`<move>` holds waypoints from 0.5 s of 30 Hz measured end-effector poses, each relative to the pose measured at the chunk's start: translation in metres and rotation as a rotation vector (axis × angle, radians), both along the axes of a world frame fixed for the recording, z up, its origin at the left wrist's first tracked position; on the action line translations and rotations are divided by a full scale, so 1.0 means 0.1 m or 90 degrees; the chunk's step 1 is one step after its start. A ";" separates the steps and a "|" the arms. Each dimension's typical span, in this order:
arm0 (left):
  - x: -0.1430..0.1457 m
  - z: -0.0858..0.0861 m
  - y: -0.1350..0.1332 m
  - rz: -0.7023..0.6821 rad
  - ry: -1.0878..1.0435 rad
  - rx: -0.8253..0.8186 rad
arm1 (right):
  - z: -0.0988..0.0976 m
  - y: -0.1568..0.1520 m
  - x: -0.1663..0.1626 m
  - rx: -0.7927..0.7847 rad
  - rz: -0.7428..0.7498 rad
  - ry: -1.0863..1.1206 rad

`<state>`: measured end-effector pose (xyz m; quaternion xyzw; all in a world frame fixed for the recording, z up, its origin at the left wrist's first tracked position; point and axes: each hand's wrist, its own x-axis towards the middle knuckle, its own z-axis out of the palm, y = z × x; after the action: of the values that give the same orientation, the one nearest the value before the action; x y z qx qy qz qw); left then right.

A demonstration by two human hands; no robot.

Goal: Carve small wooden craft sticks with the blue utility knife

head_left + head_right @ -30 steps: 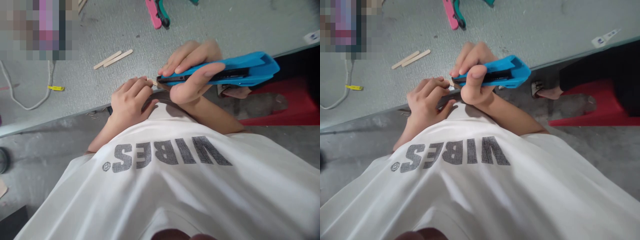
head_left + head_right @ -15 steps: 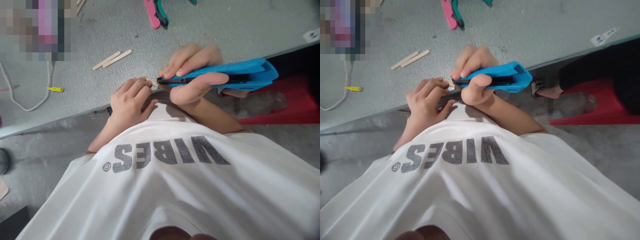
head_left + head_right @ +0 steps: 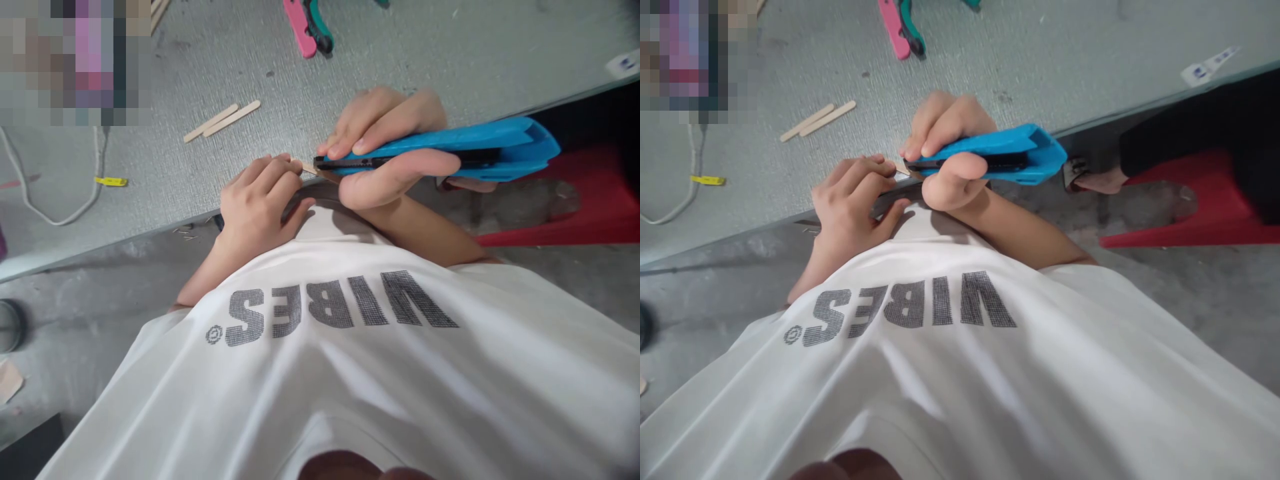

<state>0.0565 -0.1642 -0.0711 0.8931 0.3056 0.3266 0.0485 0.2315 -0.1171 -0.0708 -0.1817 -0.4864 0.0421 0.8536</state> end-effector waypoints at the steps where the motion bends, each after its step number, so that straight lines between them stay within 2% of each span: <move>1: 0.00 0.00 0.00 0.000 -0.003 0.004 | 0.00 0.00 0.00 -0.001 -0.004 0.002; 11: 0.00 0.02 0.00 0.008 0.008 -0.037 | 0.05 -0.01 -0.07 0.040 -0.006 0.051; 15: -0.01 0.01 0.00 0.015 0.021 -0.065 | 0.11 -0.06 -0.14 -0.008 0.024 0.136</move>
<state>0.0554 -0.1643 -0.0697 0.8910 0.3334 0.2963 0.0851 0.2177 -0.1233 -0.0600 -0.1720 -0.3957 0.0804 0.8985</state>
